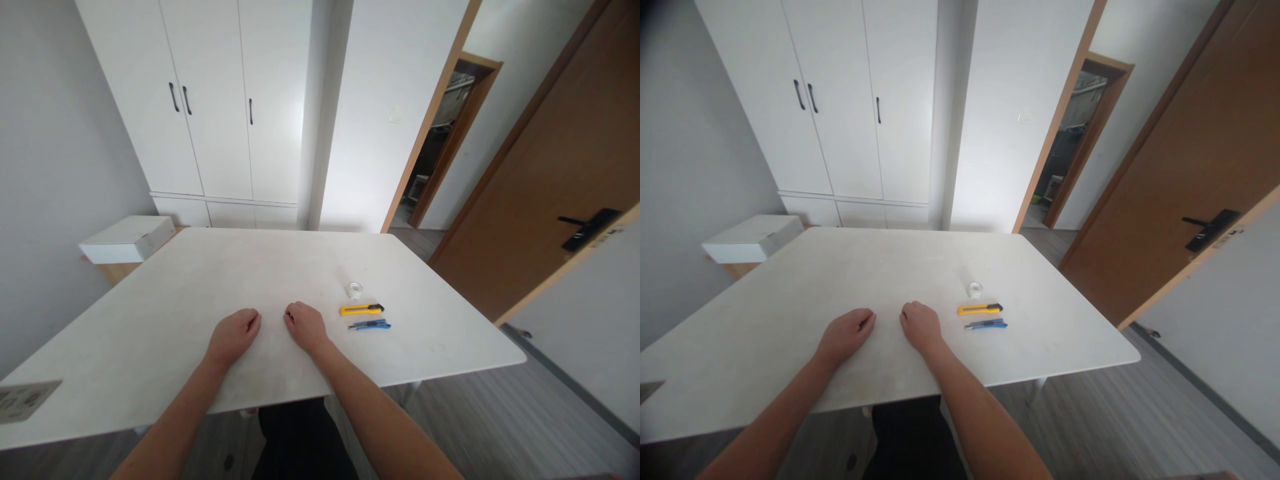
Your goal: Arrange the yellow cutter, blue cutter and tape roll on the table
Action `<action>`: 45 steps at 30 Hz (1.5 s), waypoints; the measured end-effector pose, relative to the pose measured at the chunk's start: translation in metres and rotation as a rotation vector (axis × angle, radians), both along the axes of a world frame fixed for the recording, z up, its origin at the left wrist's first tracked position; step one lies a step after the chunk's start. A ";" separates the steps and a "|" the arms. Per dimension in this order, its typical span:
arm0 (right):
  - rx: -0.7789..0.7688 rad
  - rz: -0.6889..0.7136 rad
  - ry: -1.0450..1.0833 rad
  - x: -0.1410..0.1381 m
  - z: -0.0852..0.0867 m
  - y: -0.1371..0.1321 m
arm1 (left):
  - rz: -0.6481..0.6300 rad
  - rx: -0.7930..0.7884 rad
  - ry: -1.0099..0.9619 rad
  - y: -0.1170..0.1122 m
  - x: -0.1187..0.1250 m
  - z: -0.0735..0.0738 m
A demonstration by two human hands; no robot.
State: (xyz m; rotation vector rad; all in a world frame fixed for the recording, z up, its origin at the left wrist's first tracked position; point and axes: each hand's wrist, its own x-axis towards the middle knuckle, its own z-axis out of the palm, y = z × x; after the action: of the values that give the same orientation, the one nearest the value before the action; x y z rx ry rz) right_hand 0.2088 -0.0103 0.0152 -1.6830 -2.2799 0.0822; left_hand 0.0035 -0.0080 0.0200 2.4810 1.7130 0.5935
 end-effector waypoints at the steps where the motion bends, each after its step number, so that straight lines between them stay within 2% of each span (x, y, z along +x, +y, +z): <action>1: -0.003 -0.002 -0.001 0.000 0.000 0.000 | 0.001 -0.001 0.003 0.000 0.000 0.000; 26: -0.027 -0.016 0.021 -0.001 0.002 0.000 | 0.009 0.004 0.018 0.002 -0.001 -0.003; 45: 0.013 -0.002 0.025 0.001 -0.004 0.001 | 0.005 -0.001 0.008 0.002 -0.002 -0.004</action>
State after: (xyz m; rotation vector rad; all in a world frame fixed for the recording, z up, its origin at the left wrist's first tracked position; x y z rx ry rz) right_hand 0.2094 -0.0090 0.0113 -1.6687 -2.2563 0.0876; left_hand 0.0020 -0.0063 0.0164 2.4826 1.7224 0.5842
